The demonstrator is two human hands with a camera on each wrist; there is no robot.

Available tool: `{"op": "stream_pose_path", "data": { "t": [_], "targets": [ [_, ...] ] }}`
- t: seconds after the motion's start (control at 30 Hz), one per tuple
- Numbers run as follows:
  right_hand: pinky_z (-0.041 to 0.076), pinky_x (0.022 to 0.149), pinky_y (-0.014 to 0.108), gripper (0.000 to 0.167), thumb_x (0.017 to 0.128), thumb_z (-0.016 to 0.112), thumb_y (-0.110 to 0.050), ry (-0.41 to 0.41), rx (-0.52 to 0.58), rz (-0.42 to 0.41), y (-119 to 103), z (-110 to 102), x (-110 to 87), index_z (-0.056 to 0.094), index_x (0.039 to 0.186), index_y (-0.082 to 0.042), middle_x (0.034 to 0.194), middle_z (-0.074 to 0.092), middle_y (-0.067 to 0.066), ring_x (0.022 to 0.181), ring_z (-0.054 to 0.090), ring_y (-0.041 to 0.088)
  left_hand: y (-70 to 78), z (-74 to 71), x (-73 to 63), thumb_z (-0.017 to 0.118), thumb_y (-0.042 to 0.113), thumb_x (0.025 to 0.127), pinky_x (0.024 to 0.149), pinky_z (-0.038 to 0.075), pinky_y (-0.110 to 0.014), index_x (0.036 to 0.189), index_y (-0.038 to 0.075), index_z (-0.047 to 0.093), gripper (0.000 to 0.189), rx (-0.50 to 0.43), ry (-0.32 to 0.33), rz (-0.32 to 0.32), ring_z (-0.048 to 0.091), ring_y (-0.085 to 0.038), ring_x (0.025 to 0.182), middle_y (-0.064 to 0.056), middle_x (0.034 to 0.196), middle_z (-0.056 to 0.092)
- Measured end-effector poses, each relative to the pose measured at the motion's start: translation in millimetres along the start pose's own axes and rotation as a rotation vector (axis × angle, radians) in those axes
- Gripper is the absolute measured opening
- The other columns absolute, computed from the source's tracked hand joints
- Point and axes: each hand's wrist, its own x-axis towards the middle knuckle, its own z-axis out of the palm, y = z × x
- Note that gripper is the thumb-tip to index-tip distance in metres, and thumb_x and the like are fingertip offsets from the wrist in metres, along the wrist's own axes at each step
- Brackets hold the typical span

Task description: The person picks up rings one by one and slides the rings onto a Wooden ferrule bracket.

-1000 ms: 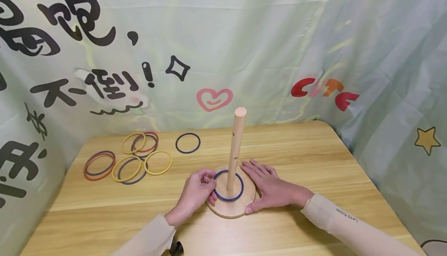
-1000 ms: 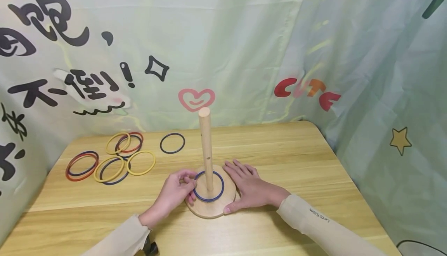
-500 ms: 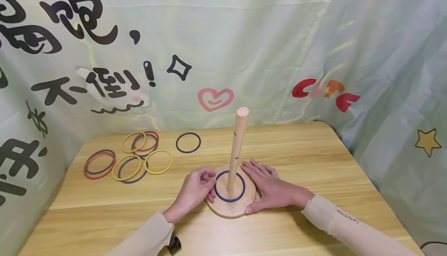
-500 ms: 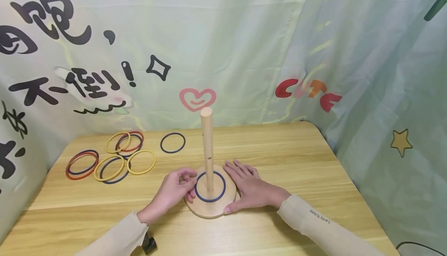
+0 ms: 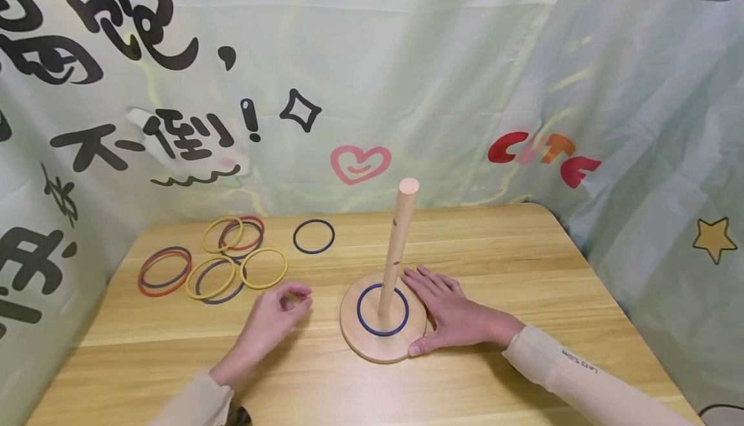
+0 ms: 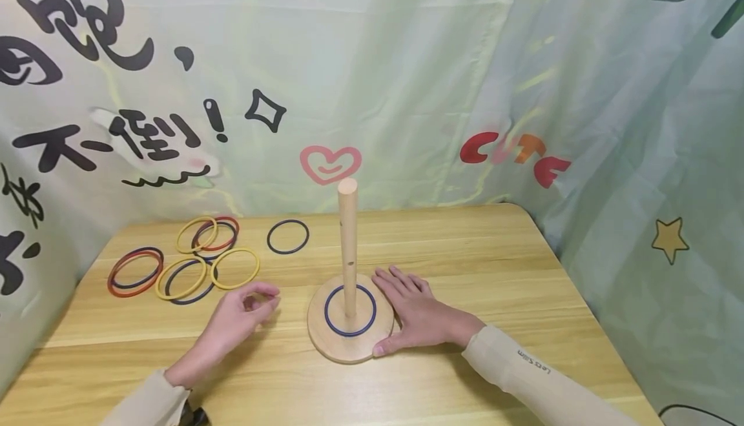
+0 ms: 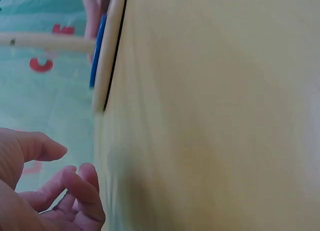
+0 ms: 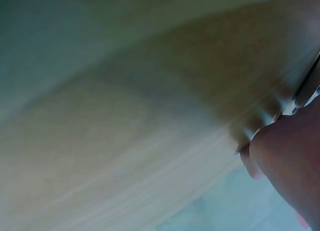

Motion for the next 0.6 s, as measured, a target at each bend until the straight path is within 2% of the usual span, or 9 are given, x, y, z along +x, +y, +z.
{"op": "stream_pose_path", "data": {
  "t": [0.17, 0.3, 0.43, 0.6],
  "targets": [
    [0.012, 0.123, 0.072, 0.131, 0.084, 0.079, -0.077, -0.006, 0.005, 0.000, 0.7, 0.5, 0.4, 0.013, 0.176, -0.010, 0.181, 0.012, 0.011, 0.166, 0.003, 0.040, -11.3, -35.4, 2.2, 0.079, 0.004, 0.096, 0.059, 0.051, -0.025, 0.124, 0.000, 0.075, 0.029, 0.105, 0.064, 0.016, 0.061, -0.019, 0.082, -0.013, 0.114, 0.072],
    [0.011, 0.123, 0.073, 0.130, 0.085, 0.079, -0.077, -0.014, 0.007, 0.007, 1.8, 0.5, -0.4, 0.011, 0.176, -0.012, 0.182, 0.011, 0.010, 0.166, 0.002, 0.039, -19.2, -54.4, 6.7, 0.080, 0.005, 0.096, 0.060, 0.049, -0.026, 0.128, -0.001, 0.073, 0.033, 0.188, 0.074, 0.054, 0.060, -0.020, 0.080, -0.017, 0.120, 0.072],
    [0.010, 0.123, 0.074, 0.130, 0.086, 0.079, -0.076, -0.018, 0.015, 0.011, 1.2, 0.2, -0.9, 0.010, 0.176, -0.013, 0.182, 0.009, 0.009, 0.166, 0.001, 0.038, -25.3, -63.1, 12.6, 0.080, 0.005, 0.097, 0.064, 0.049, -0.028, 0.131, -0.002, 0.072, 0.035, 0.229, 0.037, 0.061, 0.059, -0.021, 0.081, -0.019, 0.127, 0.071],
    [0.011, 0.123, 0.073, 0.130, 0.086, 0.079, -0.077, -0.016, 0.014, 0.008, 0.7, 1.0, -0.6, 0.012, 0.176, -0.010, 0.182, 0.010, 0.010, 0.166, 0.001, 0.038, -33.3, -65.3, 21.4, 0.078, 0.002, 0.096, 0.071, 0.052, -0.028, 0.132, -0.001, 0.072, 0.037, 0.238, 0.007, 0.040, 0.062, -0.021, 0.088, -0.018, 0.127, 0.071]
  ]
}}
